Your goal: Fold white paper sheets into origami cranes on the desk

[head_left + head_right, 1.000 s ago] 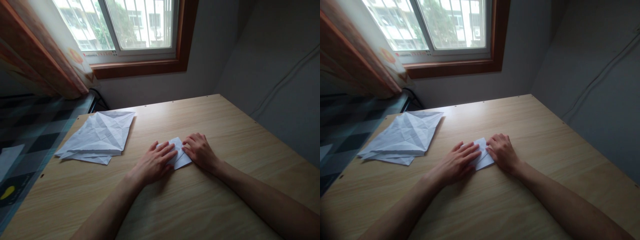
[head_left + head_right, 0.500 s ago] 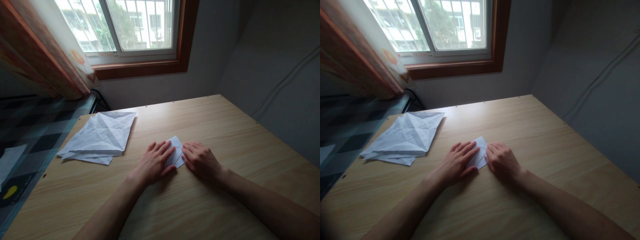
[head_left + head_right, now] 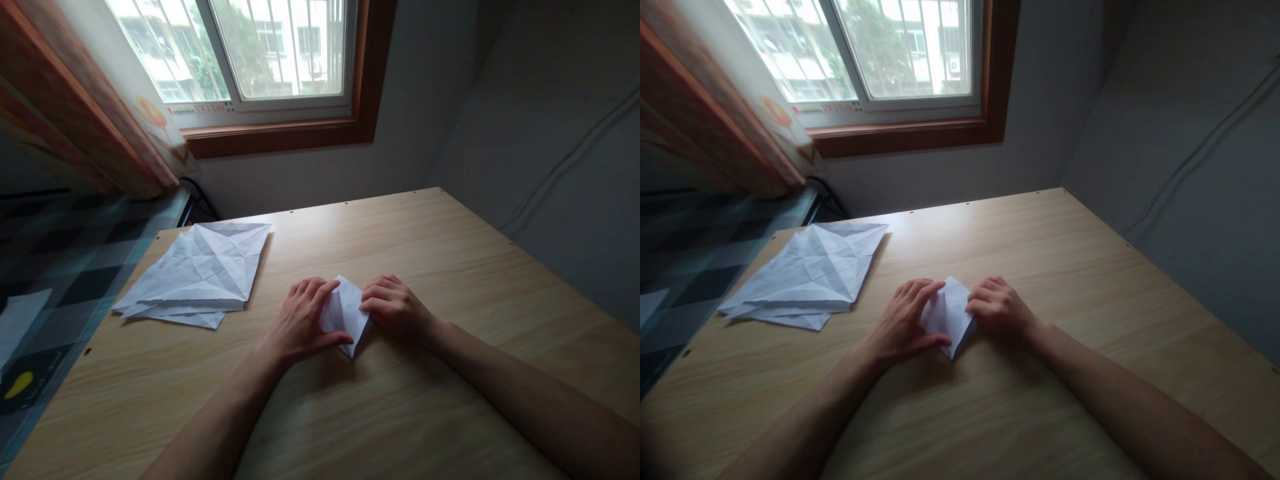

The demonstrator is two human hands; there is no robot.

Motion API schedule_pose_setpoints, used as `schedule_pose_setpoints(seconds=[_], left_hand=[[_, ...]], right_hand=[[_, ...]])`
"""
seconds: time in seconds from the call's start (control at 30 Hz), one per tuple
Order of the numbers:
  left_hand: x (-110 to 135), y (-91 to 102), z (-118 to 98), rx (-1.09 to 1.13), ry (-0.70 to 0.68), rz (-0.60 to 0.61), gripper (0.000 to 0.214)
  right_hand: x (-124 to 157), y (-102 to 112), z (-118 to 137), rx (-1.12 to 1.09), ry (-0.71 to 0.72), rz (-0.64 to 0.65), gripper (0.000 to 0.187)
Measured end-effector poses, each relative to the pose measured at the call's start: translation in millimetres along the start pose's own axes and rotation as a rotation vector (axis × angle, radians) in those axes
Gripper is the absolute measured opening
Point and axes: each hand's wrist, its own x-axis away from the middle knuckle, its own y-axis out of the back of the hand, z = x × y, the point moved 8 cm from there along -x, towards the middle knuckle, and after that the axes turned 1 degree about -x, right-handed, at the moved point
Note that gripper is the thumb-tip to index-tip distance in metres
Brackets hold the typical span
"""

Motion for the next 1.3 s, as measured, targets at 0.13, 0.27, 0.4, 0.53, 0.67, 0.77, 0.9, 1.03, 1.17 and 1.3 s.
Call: schedule_pose_setpoints(seconds=[0.13,0.27,0.4,0.53,0.67,0.77,0.9,1.03,1.17,1.3], left_hand=[[-0.4,0.9,-4.3,0.045,-0.059,0.007,0.055],[1.4,5.2,-3.3,0.079,-0.071,-0.095,0.075],[2.5,4.6,-0.6,0.179,-0.074,-0.063,0.086],[1.5,6.6,-3.6,0.231,-0.102,-0.016,0.053],[0.5,1.6,-9.2,0.133,-0.137,0.027,0.052],[0.4,-4.2,-10.6,0.070,-0.144,0.048,0.054],[0.5,-5.2,-11.7,0.037,-0.154,0.049,0.058],[0.6,-3.9,-13.9,0.021,-0.167,0.071,0.056],[0.5,0.0,-14.1,-0.031,-0.144,0.030,0.052],[1.4,5.6,-12.5,-0.154,-0.108,-0.072,0.021]], right_hand=[[2.5,-1.5,-0.1,-0.019,0.048,0.192,0.023],[5.6,-1.9,0.6,0.003,0.084,0.225,0.040],[6.9,-2.4,0.0,0.026,0.116,0.179,0.034],[6.8,-1.0,-3.4,0.000,0.102,0.176,0.034],[6.9,-0.3,-5.5,-0.009,0.093,0.192,0.027],[6.8,2.6,-2.2,0.025,0.127,0.161,0.020],[8.3,4.4,3.6,0.096,0.171,0.154,0.015],[10.2,1.6,5.2,0.129,0.178,0.200,0.017],[6.2,7.7,3.7,0.180,0.133,0.101,0.015],[1.9,18.1,5.8,0.183,0.113,-0.021,0.015]])
